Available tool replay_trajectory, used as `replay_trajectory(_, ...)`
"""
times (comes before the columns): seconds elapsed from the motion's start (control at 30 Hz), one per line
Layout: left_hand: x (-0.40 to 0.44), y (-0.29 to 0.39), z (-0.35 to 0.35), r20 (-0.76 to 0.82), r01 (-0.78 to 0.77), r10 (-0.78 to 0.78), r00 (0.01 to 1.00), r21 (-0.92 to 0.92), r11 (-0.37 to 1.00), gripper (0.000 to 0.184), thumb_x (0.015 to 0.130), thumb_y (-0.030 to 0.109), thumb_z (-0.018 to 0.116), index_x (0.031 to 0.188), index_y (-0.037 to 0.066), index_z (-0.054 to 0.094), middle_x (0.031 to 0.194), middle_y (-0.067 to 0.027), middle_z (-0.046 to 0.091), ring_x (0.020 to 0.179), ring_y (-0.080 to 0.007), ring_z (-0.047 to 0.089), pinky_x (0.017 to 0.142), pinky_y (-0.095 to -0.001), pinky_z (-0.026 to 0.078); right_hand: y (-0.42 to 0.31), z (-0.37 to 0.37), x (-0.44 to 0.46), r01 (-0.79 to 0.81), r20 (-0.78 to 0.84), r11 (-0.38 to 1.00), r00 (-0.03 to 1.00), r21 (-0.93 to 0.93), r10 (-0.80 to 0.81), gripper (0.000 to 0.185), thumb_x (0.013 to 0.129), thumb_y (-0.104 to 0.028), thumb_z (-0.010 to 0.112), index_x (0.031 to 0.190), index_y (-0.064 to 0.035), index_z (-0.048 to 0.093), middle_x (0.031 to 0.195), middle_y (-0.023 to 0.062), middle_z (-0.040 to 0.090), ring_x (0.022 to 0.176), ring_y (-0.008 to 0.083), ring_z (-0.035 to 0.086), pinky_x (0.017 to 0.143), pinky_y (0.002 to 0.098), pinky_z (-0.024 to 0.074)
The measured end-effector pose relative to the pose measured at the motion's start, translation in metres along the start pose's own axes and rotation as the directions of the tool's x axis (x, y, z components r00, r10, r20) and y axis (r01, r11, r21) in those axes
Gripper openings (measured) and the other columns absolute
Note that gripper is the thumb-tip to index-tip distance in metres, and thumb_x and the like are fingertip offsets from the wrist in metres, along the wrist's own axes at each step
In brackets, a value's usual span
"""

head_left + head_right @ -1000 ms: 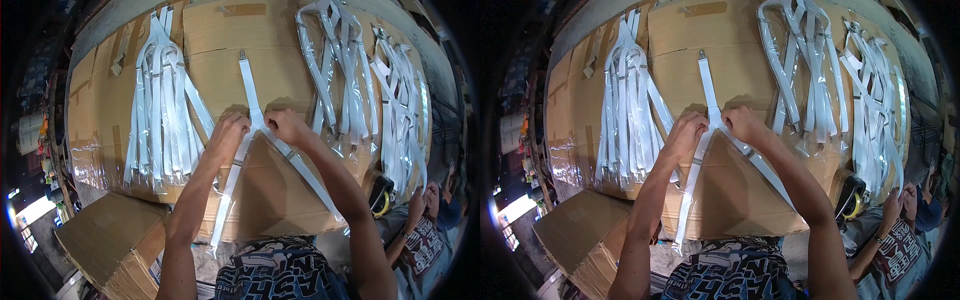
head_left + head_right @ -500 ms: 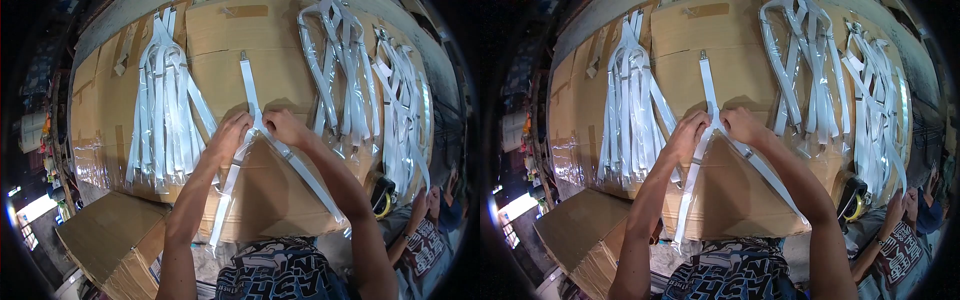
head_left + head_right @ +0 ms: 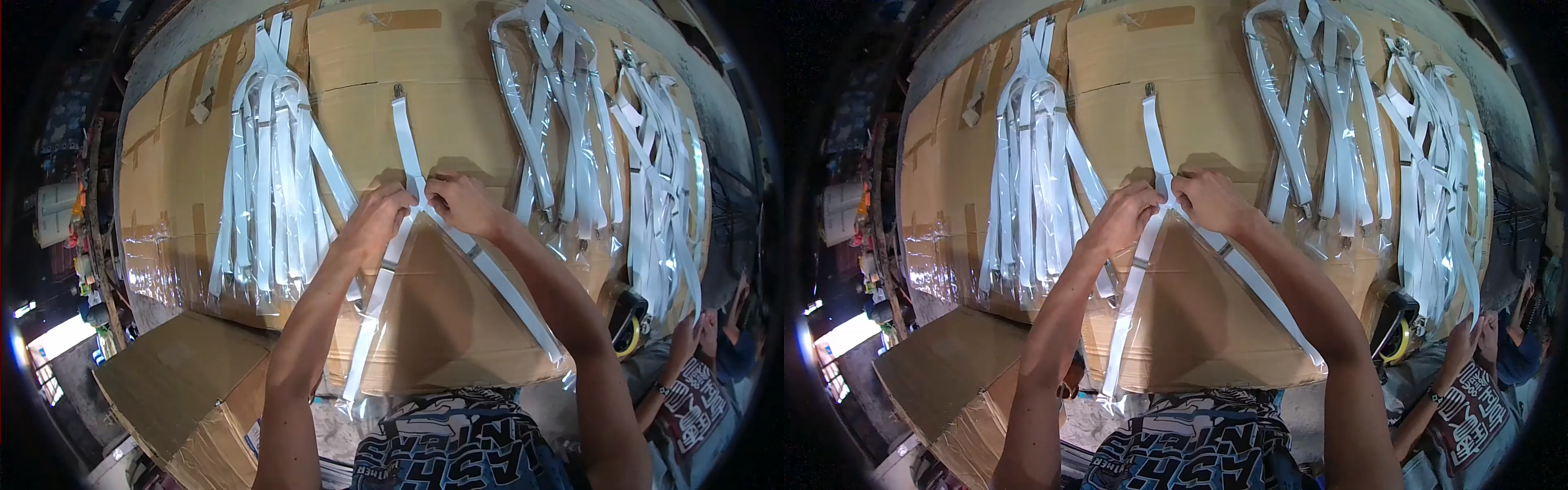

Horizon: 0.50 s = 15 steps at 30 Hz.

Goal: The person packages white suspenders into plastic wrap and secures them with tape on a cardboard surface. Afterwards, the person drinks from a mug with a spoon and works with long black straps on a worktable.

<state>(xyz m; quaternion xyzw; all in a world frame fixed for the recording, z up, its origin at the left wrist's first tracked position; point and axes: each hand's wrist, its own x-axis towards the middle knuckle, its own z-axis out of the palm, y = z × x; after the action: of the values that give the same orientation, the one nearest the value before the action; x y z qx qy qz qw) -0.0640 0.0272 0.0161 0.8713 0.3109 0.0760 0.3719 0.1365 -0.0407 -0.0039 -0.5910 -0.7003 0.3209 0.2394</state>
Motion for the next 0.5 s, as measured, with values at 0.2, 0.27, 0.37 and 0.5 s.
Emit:
replay_trajectory(0.2, 0.008, 0.008, -0.006, 0.088, 0.088, -0.098, 0.991, 0.111, 0.990, 0.018, 0.082, -0.005, 0.060, 0.098, -0.001, 0.068, 0.089, -0.0165, 0.063, 0.085, -0.0328, 0.064, 0.078, -0.0415, 0.051, -0.005, -0.006, 0.004, 0.033, 0.074, 0.997, 0.997, -0.069, -0.027, 0.007, 0.079, -0.005, 0.062, 0.086, -0.0037, 0.063, 0.098, 0.0134, 0.060, 0.090, 0.0357, 0.063, 0.077, 0.0451, 0.0511)
replay_trajectory(0.27, 0.008, 0.012, -0.004, 0.081, 0.089, -0.107, 0.991, 0.200, 0.976, 0.017, 0.083, -0.005, 0.060, 0.097, -0.001, 0.068, 0.089, -0.0165, 0.064, 0.086, -0.0327, 0.064, 0.079, -0.0407, 0.051, -0.008, -0.008, 0.002, 0.096, 0.053, 0.993, 0.994, -0.075, -0.092, 0.007, 0.079, -0.004, 0.061, 0.086, -0.0041, 0.063, 0.096, 0.0134, 0.060, 0.089, 0.0350, 0.063, 0.077, 0.0443, 0.0512)
replay_trajectory(0.37, 0.012, 0.017, -0.012, 0.143, 0.163, -0.184, 0.973, 0.146, 0.976, 0.017, 0.083, -0.006, 0.059, 0.096, -0.001, 0.068, 0.091, -0.0163, 0.064, 0.088, -0.0331, 0.064, 0.080, -0.0404, 0.051, -0.009, -0.010, 0.003, 0.112, 0.089, 0.990, 0.991, -0.086, -0.105, 0.006, 0.079, -0.002, 0.061, 0.084, -0.0040, 0.063, 0.094, 0.0139, 0.060, 0.088, 0.0343, 0.063, 0.077, 0.0435, 0.0510)
replay_trajectory(0.5, 0.019, 0.009, -0.015, 0.230, 0.219, -0.231, 0.945, 0.074, 0.973, 0.013, 0.082, -0.004, 0.061, 0.092, -0.002, 0.068, 0.095, -0.0154, 0.063, 0.092, -0.0339, 0.064, 0.081, -0.0402, 0.051, 0.000, -0.005, 0.008, 0.101, 0.142, 0.991, 0.986, -0.090, -0.087, 0.005, 0.077, -0.001, 0.060, 0.082, -0.0026, 0.062, 0.094, 0.0147, 0.060, 0.088, 0.0344, 0.062, 0.076, 0.0434, 0.0500)
